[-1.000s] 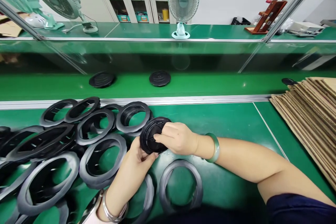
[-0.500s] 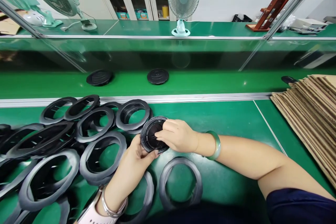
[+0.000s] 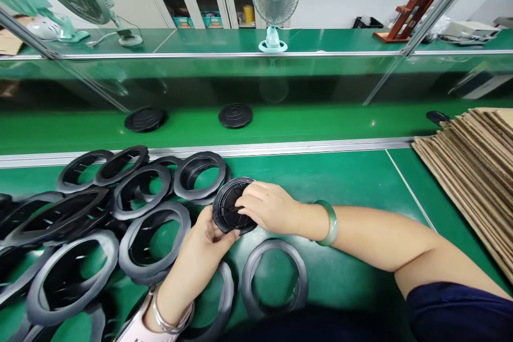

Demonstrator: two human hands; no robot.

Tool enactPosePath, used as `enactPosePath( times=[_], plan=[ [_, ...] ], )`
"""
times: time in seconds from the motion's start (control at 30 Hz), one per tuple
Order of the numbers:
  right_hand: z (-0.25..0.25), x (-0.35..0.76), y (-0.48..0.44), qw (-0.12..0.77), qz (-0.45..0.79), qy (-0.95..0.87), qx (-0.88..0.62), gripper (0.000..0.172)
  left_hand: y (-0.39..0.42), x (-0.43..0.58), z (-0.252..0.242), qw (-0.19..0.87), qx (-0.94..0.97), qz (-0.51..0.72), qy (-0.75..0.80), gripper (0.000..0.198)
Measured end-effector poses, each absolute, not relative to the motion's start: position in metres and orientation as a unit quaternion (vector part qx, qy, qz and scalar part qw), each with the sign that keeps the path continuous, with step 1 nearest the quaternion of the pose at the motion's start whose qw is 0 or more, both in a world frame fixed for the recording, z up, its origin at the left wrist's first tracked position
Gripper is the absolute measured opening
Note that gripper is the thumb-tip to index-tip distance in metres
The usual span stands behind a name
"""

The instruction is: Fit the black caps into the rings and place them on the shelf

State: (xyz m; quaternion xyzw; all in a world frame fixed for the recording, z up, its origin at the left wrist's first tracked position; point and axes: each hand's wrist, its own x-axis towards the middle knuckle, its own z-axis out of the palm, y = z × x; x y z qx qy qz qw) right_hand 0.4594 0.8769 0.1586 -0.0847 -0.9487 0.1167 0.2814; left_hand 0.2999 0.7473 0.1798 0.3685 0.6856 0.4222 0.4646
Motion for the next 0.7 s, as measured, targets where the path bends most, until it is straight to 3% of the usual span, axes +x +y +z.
enactPosePath(
  times=[0.17, 0.33, 0.43, 0.6, 0.7],
  plan=[
    [0.162, 0.456, 0.869, 0.247, 0.093, -0.959, -0.106, 0.035, 0.746, 0.298, 0.176, 0.484, 0.368, 0.412, 0.679, 0.057],
    [0.167, 0.455, 0.865, 0.191, 0.086, -0.970, -0.120, 0.034, 0.745, 0.297, 0.174, 0.489, 0.374, 0.397, 0.680, 0.057],
    [0.169, 0.458, 0.867, 0.223, 0.100, -0.962, -0.123, 0.033, 0.745, 0.297, 0.177, 0.497, 0.361, 0.414, 0.671, 0.059],
    [0.172, 0.461, 0.876, 0.327, 0.242, -0.878, -0.253, 0.046, 0.746, 0.300, 0.182, 0.497, 0.342, 0.442, 0.664, 0.059],
    [0.168, 0.457, 0.882, 0.304, 0.372, -0.822, -0.305, 0.033, 0.745, 0.300, 0.181, 0.471, 0.363, 0.425, 0.682, 0.058]
  ],
)
